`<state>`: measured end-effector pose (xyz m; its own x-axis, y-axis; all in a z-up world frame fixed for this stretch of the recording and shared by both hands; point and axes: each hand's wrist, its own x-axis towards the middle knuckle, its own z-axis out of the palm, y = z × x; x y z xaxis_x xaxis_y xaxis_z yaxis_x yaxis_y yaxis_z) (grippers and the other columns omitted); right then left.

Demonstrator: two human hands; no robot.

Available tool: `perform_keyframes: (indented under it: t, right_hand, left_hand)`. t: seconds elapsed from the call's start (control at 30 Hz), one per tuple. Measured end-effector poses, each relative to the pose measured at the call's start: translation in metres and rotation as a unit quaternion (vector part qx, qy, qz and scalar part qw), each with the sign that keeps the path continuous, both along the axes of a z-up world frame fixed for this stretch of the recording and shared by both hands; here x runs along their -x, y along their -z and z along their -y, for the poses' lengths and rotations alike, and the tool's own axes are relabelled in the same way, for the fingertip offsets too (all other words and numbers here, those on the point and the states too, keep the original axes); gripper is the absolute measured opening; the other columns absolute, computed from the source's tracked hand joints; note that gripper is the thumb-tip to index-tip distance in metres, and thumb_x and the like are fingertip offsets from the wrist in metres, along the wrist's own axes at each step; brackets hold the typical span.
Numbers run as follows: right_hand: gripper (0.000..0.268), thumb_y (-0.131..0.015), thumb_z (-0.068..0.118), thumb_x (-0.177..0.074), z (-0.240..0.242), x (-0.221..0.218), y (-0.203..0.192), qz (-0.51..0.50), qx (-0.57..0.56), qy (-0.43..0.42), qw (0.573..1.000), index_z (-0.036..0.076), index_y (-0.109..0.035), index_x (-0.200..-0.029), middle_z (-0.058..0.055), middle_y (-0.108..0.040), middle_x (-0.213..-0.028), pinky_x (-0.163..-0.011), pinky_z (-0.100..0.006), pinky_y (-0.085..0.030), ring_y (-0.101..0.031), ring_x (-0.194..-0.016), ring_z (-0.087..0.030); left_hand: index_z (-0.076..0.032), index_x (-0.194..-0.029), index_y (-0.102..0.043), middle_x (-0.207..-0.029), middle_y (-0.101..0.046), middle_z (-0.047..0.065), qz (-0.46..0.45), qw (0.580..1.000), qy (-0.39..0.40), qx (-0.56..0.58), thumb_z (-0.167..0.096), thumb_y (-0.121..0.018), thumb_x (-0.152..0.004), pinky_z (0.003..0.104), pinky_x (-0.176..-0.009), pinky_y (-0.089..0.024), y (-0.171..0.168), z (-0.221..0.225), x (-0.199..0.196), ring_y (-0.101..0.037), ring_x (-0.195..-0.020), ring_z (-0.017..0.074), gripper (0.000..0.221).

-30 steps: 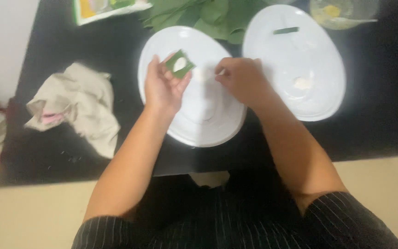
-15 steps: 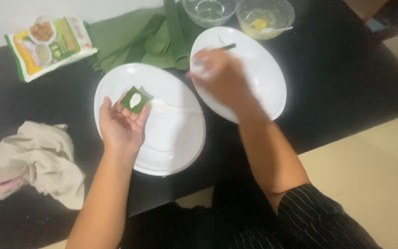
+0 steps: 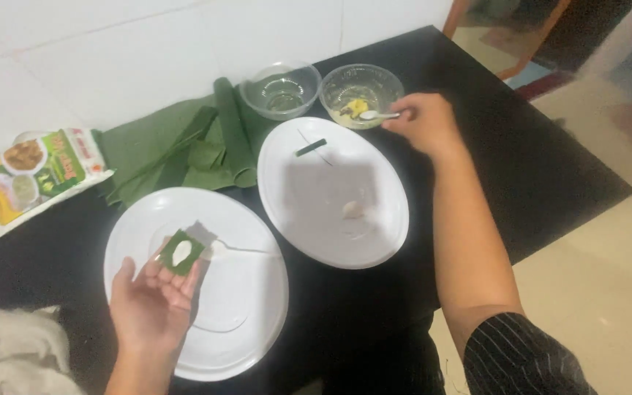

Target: Folding green leaves into small pockets and filling them with a white paste using a spoon to create pastries.

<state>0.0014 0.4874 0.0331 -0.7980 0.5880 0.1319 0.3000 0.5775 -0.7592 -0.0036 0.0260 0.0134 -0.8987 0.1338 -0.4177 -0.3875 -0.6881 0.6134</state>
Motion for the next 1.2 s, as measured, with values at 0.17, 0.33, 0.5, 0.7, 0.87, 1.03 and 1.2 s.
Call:
perform_keyframes:
  t: [0.17, 0.33, 0.5, 0.7, 0.87, 1.03, 1.2]
  right_hand:
    - [0.009, -0.082, 0.019, -0.086, -0.01, 0.024, 0.03, -0.105, -0.035, 0.003, 0.994, 0.016, -0.08, -0.094, 0.001, -0.075, -0.086, -0.066, -0.026, -0.048, -0.062, -0.075, -0.01]
    - [0.008, -0.075, 0.012, -0.088, -0.024, 0.04, 0.052, -0.212, -0.07, 0.019, 0.975, 0.015, -0.08, -0.093, 0.002, -0.072, -0.079, -0.063, -0.026, -0.046, -0.058, -0.067, -0.009]
    - [0.016, -0.062, 0.014, -0.094, -0.023, 0.038, 0.051, -0.203, -0.099, 0.055, 0.973, 0.017, -0.077, -0.099, -0.002, -0.072, -0.102, -0.077, -0.034, -0.05, -0.065, -0.09, -0.019]
    - [0.019, -0.054, 0.018, -0.097, -0.016, 0.034, 0.049, -0.142, -0.155, 0.039, 0.977, 0.024, -0.072, -0.103, 0.004, -0.069, -0.109, -0.088, -0.041, -0.028, -0.057, -0.103, -0.022]
    - [0.018, -0.057, 0.019, -0.097, -0.007, 0.033, 0.045, -0.129, -0.147, 0.043, 0.98, 0.026, -0.072, -0.103, 0.006, -0.07, -0.108, -0.089, -0.04, -0.027, -0.058, -0.099, -0.019]
    - [0.017, -0.057, 0.024, -0.097, -0.003, 0.035, 0.044, -0.1, -0.084, 0.07, 0.989, 0.028, -0.073, -0.1, 0.01, -0.074, -0.102, -0.092, -0.041, -0.027, -0.063, -0.095, -0.018]
    - [0.017, -0.061, 0.01, -0.093, -0.033, 0.051, 0.07, -0.287, 0.002, 0.07, 0.955, 0.017, -0.076, -0.094, 0.004, -0.074, -0.089, -0.077, -0.026, -0.05, -0.065, -0.082, -0.01]
  left_hand:
    - [0.004, -0.134, -0.056, -0.131, -0.064, 0.022, -0.028, 0.999, 0.031, -0.01, -0.045, -0.049, -0.094, 0.045, -0.107, -0.05, 0.019, 0.008, 0.008, -0.063, -0.127, 0.0344, 0.064]
    - [0.003, -0.135, -0.057, -0.13, -0.067, 0.02, -0.015, 1.0, 0.026, 0.008, -0.045, -0.049, -0.096, 0.041, -0.104, -0.054, 0.022, 0.008, 0.01, -0.065, -0.125, 0.0324, 0.063]
    - [0.001, -0.139, -0.056, -0.133, -0.066, 0.018, -0.026, 0.998, 0.05, 0.007, -0.048, -0.052, -0.093, 0.039, -0.104, -0.053, 0.023, 0.01, 0.01, -0.063, -0.128, 0.0334, 0.067]
    - [0.002, -0.136, -0.057, -0.13, -0.066, 0.019, -0.019, 0.999, 0.032, 0.013, -0.047, -0.048, -0.094, 0.043, -0.106, -0.052, 0.018, 0.008, 0.008, -0.064, -0.127, 0.0303, 0.065]
    - [0.002, -0.133, -0.058, -0.128, -0.067, 0.018, -0.019, 1.0, 0.021, 0.012, -0.044, -0.048, -0.095, 0.046, -0.106, -0.052, 0.02, 0.01, 0.009, -0.065, -0.126, 0.0282, 0.06]
    - [0.001, -0.133, -0.06, -0.126, -0.068, 0.016, -0.01, 0.999, 0.022, 0.037, -0.045, -0.044, -0.099, 0.039, -0.101, -0.054, 0.015, 0.009, 0.007, -0.067, -0.122, 0.0252, 0.059]
    - [-0.001, -0.135, -0.059, -0.129, -0.067, 0.017, -0.013, 0.999, 0.03, 0.025, -0.047, -0.046, -0.096, 0.041, -0.103, -0.053, 0.016, 0.009, 0.008, -0.065, -0.125, 0.0297, 0.061]
